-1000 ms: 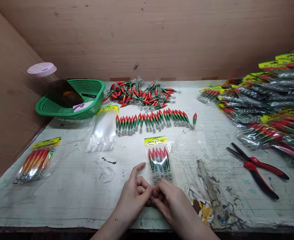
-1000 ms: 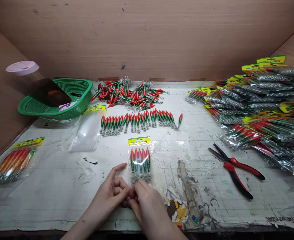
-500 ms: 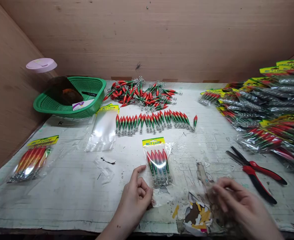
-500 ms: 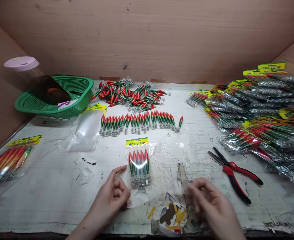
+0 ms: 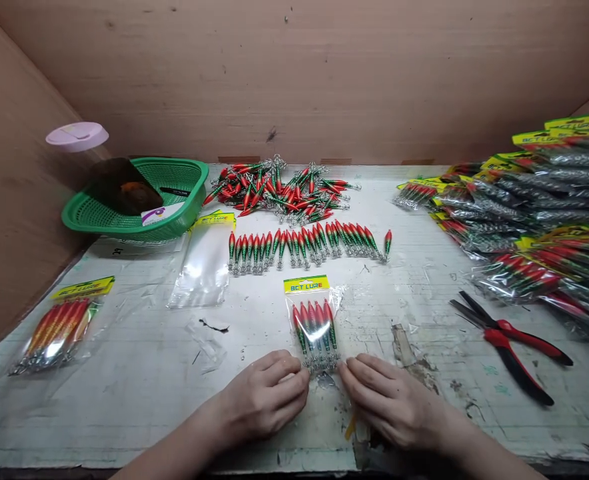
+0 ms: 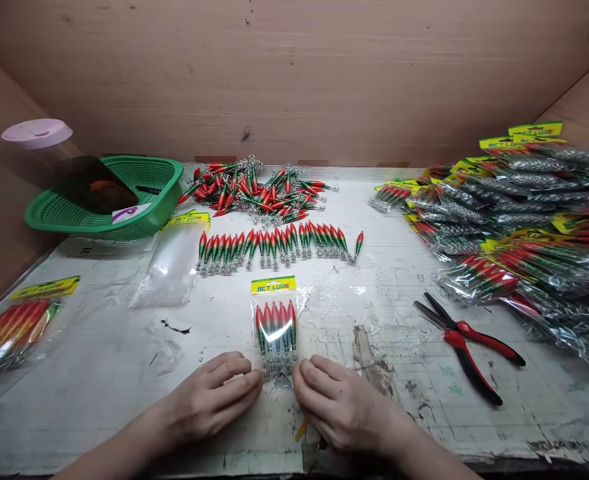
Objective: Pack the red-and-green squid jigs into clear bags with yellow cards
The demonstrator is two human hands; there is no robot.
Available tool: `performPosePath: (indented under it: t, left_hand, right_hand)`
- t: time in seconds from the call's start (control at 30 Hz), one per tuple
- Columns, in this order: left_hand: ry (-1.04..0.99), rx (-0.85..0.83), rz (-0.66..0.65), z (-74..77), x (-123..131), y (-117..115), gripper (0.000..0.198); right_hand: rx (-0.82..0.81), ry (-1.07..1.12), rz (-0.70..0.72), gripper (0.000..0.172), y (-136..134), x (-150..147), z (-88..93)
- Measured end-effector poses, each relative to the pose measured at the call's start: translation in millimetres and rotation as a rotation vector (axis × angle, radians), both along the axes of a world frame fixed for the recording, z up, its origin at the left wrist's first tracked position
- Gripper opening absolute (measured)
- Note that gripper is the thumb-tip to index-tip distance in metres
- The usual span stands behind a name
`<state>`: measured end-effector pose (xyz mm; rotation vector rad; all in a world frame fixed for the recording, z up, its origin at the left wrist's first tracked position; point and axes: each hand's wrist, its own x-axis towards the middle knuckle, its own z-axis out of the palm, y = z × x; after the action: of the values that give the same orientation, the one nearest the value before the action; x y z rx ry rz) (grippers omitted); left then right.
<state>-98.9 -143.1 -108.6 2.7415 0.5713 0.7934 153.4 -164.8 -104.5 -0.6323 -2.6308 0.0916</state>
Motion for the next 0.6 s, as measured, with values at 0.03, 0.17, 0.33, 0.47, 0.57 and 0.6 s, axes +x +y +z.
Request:
performPosePath:
  t: [0.03,0.17,0.33,0.47,0.57,0.6]
  left_hand:
    - [-0.015,-0.049,0.007,-2.0,-1.6,-0.1,0.024]
    - [-0.104,-0.213,0.055,-13.4,-7.1,-12.8,0.024]
    - [-0.186,-0.361,0.110,-18.9,-2.6,-35.7,0.022]
    - [-0.248,-0.517,0.295,-14.9,7.0,-48.9,0.020]
    - [-0.201,-0.620,0.502,-12.6,16.9,-56.0,0.016]
    - [-0.193,-0.641,0.572,-12.8,20.5,-57.8,0.015]
  right_hand:
    - [-0.061,0.040,0.006,0.032,1.0,1.3,-2.1]
    - [-0.293,0.195,-0.025,0.026,-10.9,11.2,-14.2]
    - [-0.494,0.299,-0.153,0.025,-34.6,7.8,-24.7]
    - [-0.510,0.385,-0.366,0.018,-43.0,-6.6,-23.4]
    - [-0.512,0.392,-0.595,0.015,-45.4,-21.7,-23.1]
    - [-0.492,0.388,-0.662,0.015,-45.6,-26.9,-24.1]
